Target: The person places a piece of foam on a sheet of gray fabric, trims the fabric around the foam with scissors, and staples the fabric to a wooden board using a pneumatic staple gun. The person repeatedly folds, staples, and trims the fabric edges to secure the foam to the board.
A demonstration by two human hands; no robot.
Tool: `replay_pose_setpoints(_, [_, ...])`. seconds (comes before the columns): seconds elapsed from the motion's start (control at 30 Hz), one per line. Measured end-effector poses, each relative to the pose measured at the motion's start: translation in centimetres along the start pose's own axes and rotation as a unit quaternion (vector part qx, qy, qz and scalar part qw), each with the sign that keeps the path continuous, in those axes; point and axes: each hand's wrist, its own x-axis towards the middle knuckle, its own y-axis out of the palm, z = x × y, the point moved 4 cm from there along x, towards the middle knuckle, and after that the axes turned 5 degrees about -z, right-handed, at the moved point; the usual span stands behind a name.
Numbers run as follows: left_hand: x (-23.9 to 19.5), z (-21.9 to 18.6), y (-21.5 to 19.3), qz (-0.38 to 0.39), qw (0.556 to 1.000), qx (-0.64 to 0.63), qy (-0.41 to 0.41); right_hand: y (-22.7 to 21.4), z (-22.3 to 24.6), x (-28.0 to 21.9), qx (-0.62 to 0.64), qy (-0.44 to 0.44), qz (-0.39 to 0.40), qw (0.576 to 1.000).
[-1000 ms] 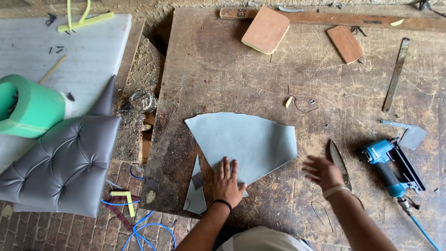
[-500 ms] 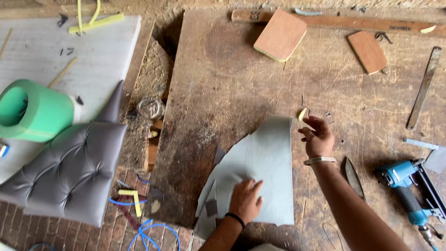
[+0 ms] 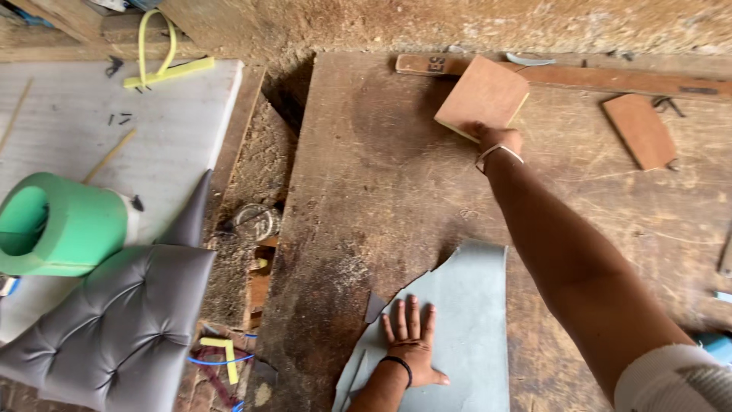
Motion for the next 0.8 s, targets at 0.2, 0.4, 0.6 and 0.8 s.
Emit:
replay_pose_setpoints(0.2, [0.1,0.1,-0.1,-0.015,1.0,0.02,0.007,-3.0,-2.2,-2.5,0.163,-0.029,0.049,0.985])
replay_pose_setpoints(0.4, [0.9,0.4,1.5,-0.05,0.996,0.068,-0.002,-18.2,-11.8,-22.8,0.206,-0.018,0.148,0.967])
replay_pose_setpoints(0.6, [-2.5,2.4,1.3,-0.221,0.956,-0.113,0.153,-26.9,-16.3,-37.7,-0.004,-0.099,0.105,0.99])
replay_pose_setpoints(0.8, [-8.4,1.7,6.9,-0.193,0.838,-0.42,0.29,-24.0,-19.5,-43.2,-0.151,-0.079,0.131,0.977])
